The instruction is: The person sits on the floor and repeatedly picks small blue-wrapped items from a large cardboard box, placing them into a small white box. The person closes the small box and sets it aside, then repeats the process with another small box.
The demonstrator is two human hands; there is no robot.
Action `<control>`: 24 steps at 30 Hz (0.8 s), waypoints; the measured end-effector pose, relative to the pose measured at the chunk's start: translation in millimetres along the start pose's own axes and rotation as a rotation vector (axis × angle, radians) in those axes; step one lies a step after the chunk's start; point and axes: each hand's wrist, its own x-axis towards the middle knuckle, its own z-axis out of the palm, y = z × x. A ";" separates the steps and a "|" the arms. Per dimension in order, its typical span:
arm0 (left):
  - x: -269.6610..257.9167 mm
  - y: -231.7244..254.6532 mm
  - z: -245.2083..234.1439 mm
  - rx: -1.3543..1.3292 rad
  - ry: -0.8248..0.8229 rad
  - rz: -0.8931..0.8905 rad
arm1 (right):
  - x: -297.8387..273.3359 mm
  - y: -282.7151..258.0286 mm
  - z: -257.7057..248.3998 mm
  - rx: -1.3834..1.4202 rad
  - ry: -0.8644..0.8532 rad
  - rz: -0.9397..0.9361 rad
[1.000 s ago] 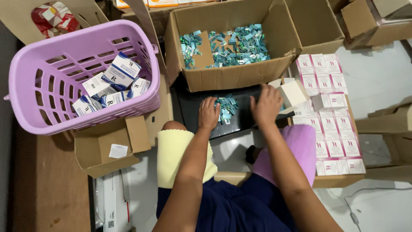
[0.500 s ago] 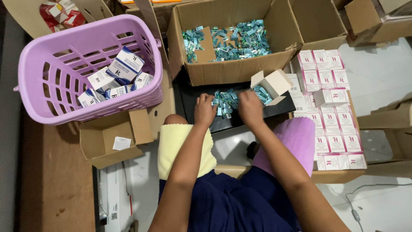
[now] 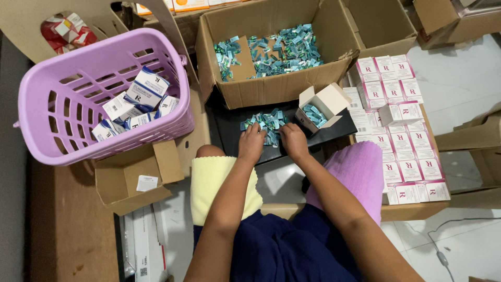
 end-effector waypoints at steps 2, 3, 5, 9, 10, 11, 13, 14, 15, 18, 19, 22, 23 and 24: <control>1.2 -0.9 3.5 0.030 0.014 0.017 | 6.5 -9.4 -12.5 0.012 0.049 -0.031; 0.0 -1.0 5.6 0.050 0.015 0.018 | 9.0 -14.8 -20.2 0.032 0.068 -0.041; -3.0 -1.8 9.6 0.093 0.015 0.021 | 15.9 -24.0 -39.3 0.082 0.138 -0.053; -2.5 -3.6 14.2 0.131 0.009 0.001 | 30.8 -25.4 -90.7 0.128 0.333 -0.028; -3.4 -3.8 14.5 0.130 0.003 -0.006 | 32.4 -22.6 -102.1 0.088 0.342 0.009; -4.0 -3.9 13.5 0.131 -0.003 -0.012 | 34.9 -18.1 -112.3 0.049 0.352 0.045; -4.9 -2.5 8.0 0.104 0.002 -0.032 | 35.9 -9.5 -126.6 -0.024 0.355 0.073; -3.9 -0.9 3.5 0.091 0.006 -0.041 | 36.0 -4.8 -131.3 -0.058 0.348 0.064; -2.4 0.3 -2.9 0.061 0.002 -0.059 | 36.9 0.9 -135.5 -0.091 0.342 0.055; 5.2 10.9 -21.8 -0.098 0.020 -0.099 | 39.7 20.6 -145.4 0.063 0.345 0.223; 11.4 17.7 -25.4 -0.197 0.046 -0.106 | 41.6 25.9 -146.3 0.087 0.356 0.229; 46.3 46.1 -24.8 -0.443 0.121 -0.080 | 46.0 32.2 -144.6 0.153 0.379 0.228; 62.4 61.0 -19.6 -0.538 0.152 -0.085 | 48.2 32.7 -144.5 0.167 0.385 0.212; 76.2 74.1 -15.0 -0.634 0.182 -0.091 | 49.8 32.7 -144.7 0.182 0.391 0.197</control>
